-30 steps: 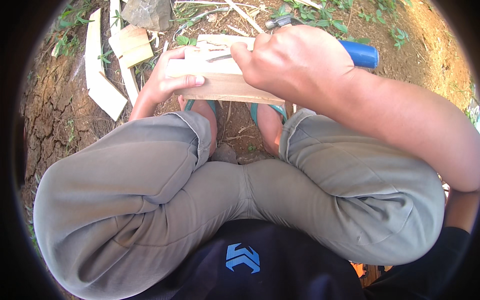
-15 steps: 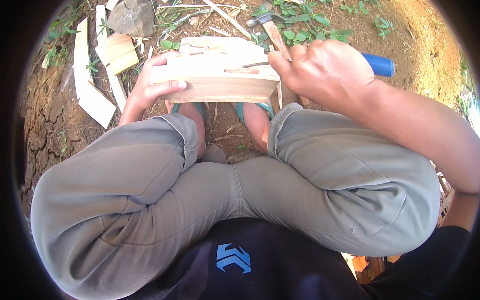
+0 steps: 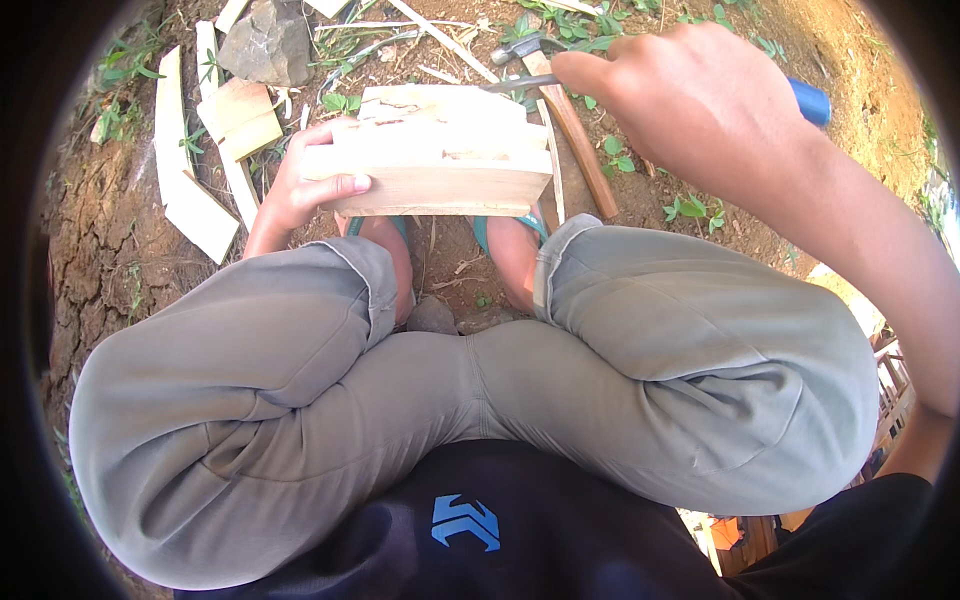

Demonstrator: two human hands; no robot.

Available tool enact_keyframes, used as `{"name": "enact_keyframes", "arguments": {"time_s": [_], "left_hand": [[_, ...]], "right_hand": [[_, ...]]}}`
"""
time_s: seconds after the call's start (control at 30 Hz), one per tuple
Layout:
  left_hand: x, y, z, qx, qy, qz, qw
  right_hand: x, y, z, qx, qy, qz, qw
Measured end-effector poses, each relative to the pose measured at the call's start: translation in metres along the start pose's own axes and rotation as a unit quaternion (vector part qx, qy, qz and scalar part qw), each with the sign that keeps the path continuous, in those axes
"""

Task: The person chisels a groove into a wooden block, test-fits a thin plank into the slot, and uses a hammer to assist the chiseling.

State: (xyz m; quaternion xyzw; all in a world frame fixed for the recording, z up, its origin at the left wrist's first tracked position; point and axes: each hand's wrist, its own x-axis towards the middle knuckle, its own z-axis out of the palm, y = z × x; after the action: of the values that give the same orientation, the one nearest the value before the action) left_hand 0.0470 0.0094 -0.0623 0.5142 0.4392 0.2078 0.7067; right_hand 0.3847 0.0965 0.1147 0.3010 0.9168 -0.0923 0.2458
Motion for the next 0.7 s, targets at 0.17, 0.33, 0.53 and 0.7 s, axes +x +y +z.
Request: {"name": "enact_keyframes", "arguments": {"time_s": [0.17, 0.33, 0.53, 0.7], "left_hand": [[-0.007, -0.002, -0.003, 0.000, 0.011, -0.018, 1.000], [-0.001, -0.004, 0.001, -0.026, 0.002, -0.016, 1.000], [-0.005, 0.000, 0.001, -0.015, 0.014, -0.010, 1.000], [-0.007, -0.001, -0.001, -0.011, 0.009, -0.016, 1.000]], "right_hand": [[0.058, -0.034, 0.009, 0.112, 0.080, -0.094, 0.986], [0.075, -0.048, 0.023, 0.147, 0.053, -0.102, 0.982], [0.077, -0.060, 0.030, 0.147, 0.042, -0.092, 0.984], [0.081, -0.066, 0.037, 0.154, 0.050, -0.093, 0.982]]}}
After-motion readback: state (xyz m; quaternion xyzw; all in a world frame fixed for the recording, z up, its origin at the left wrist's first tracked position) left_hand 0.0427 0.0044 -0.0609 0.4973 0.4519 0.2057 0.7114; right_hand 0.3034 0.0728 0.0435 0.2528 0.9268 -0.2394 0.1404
